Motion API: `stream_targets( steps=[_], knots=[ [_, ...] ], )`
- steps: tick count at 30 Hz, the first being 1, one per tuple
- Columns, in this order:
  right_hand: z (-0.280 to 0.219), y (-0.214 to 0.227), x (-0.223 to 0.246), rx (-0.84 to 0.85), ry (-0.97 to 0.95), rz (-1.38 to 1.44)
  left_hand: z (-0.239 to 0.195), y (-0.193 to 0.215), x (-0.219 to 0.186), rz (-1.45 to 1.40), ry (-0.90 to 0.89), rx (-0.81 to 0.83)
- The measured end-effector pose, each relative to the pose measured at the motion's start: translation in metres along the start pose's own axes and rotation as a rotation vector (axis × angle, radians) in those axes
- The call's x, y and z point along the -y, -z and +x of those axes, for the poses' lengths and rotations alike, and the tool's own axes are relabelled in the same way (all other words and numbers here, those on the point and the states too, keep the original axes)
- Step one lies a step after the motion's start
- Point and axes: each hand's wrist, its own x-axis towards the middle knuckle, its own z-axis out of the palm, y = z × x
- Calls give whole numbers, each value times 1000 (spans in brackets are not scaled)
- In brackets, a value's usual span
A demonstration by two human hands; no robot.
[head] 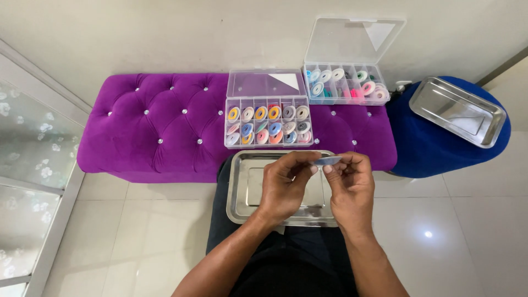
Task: Organizing small colorful spools of dental materials from a metal tray into compartmentalized plastic boxes.
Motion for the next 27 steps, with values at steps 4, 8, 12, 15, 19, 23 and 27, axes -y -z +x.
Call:
stream_targets(
  steps=[4, 8, 12, 15, 19, 23, 27],
  knots=[
    [-1, 1, -8, 12, 11, -42, -1, 7, 9, -3, -16, 2],
    [4, 3, -14, 122, 12, -120, 0, 17, 28, -118, 80, 34],
    [11, 7, -33, 230, -157, -214, -3, 28, 60, -157, 168, 28],
    [13, 15, -63, 265, -300, -279, -4, 36, 76, -103, 172, 30],
    [16, 6, -75, 289, -396, -291, -4, 45, 88, 28, 175, 41],
    [20, 4, -83, 313, -418, -334, -10, 45, 111, 98, 172, 50],
    [24, 17, -106, 310, -456, -367, -21, 45, 129, 78, 216, 70]
  ],
)
